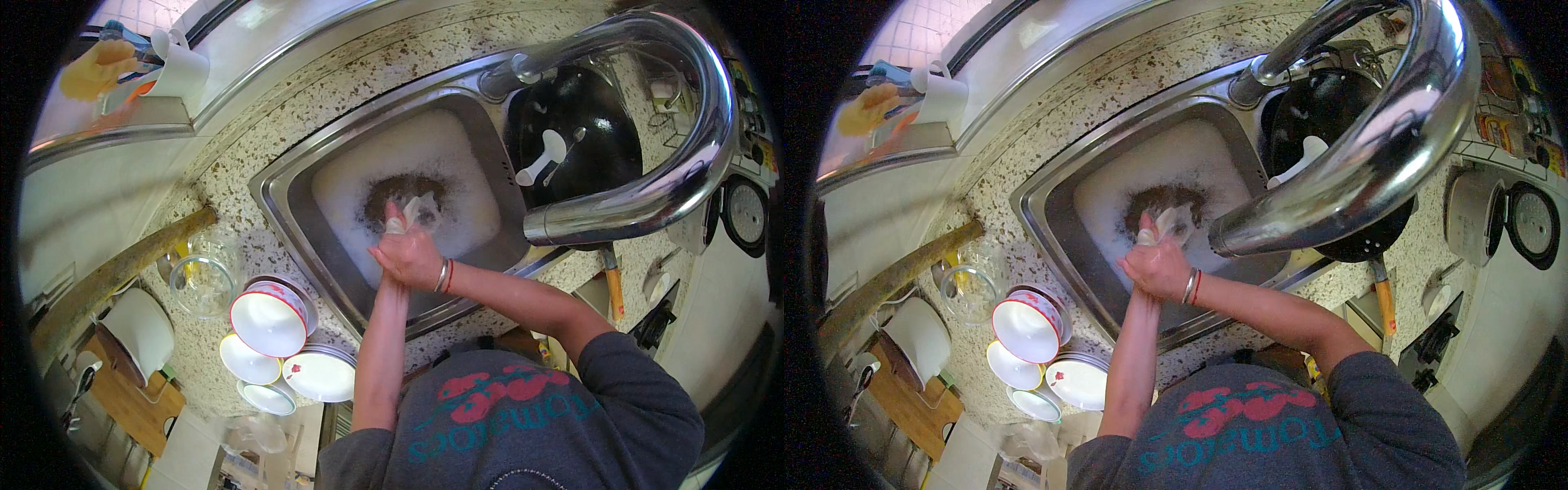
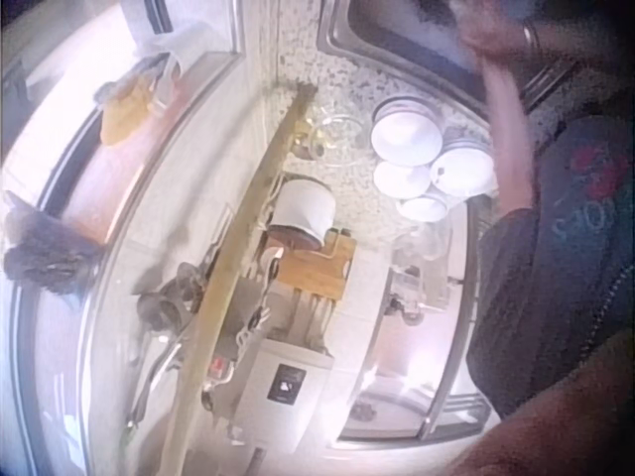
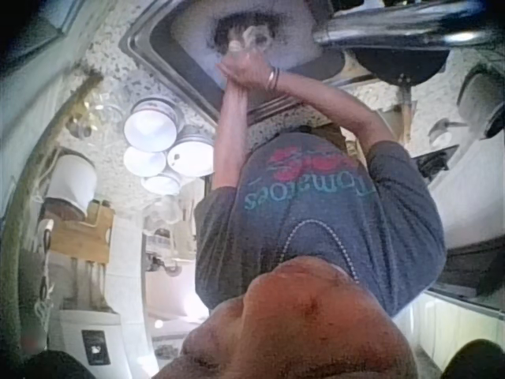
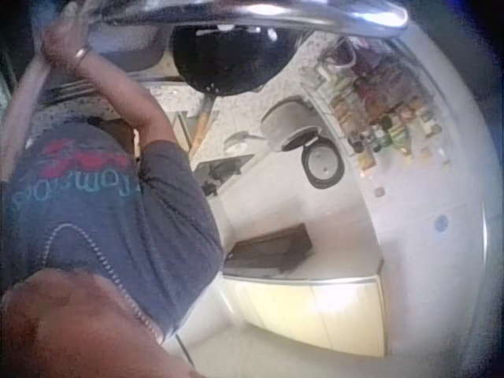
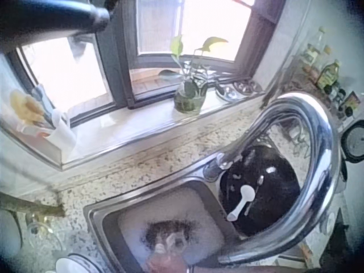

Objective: The person scrubs a black wok with a steel wool pad in a soapy sink, rinses it under running water, and places it on the counter. They then wash a white ladle and a small bowl in the sink. Finally, the person wipes a dining table with a cloth and returns to the sink to wash the small bowl again.

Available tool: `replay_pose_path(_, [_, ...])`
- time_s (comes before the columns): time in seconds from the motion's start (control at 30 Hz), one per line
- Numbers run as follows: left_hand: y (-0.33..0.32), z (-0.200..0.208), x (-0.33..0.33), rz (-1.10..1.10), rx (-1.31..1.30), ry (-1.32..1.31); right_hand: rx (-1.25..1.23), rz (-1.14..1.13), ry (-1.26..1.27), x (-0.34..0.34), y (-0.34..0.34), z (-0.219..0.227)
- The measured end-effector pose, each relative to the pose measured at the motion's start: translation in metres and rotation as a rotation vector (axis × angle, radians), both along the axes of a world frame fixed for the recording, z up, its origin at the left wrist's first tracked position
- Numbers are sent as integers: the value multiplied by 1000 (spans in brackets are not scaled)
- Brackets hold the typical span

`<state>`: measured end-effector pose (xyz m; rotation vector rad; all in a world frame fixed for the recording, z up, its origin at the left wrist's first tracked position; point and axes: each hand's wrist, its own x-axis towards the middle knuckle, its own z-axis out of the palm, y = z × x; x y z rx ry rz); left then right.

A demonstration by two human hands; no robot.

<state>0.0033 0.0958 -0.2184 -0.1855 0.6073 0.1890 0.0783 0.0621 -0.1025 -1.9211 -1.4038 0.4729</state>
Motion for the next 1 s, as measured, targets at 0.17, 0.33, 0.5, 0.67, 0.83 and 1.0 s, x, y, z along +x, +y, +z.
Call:
replay_pose_path(0.17, [-16,17,14,111,343,327,-350,-36,53,31,6,-54])
replay_pose_path(0.33, [-4,25,12,91,545,748,-406,-230,-25,54,-17,-130])
replay_pose_path(0.5, [4,22,-13,-61,321,717,-488,9,2,67,-42,-128])
replay_pose_path(0.67, [-2,34,4,-147,319,719,-183,-187,444,50,-32,-116])
replay_pose_path(0.83, [13,-9,-10,-73,245,342,-185,234,555,14,-24,17])
replay_pose_path(1.0, [9,5,-24,-45,-71,-58,-66,213,353,-8,-12,32])
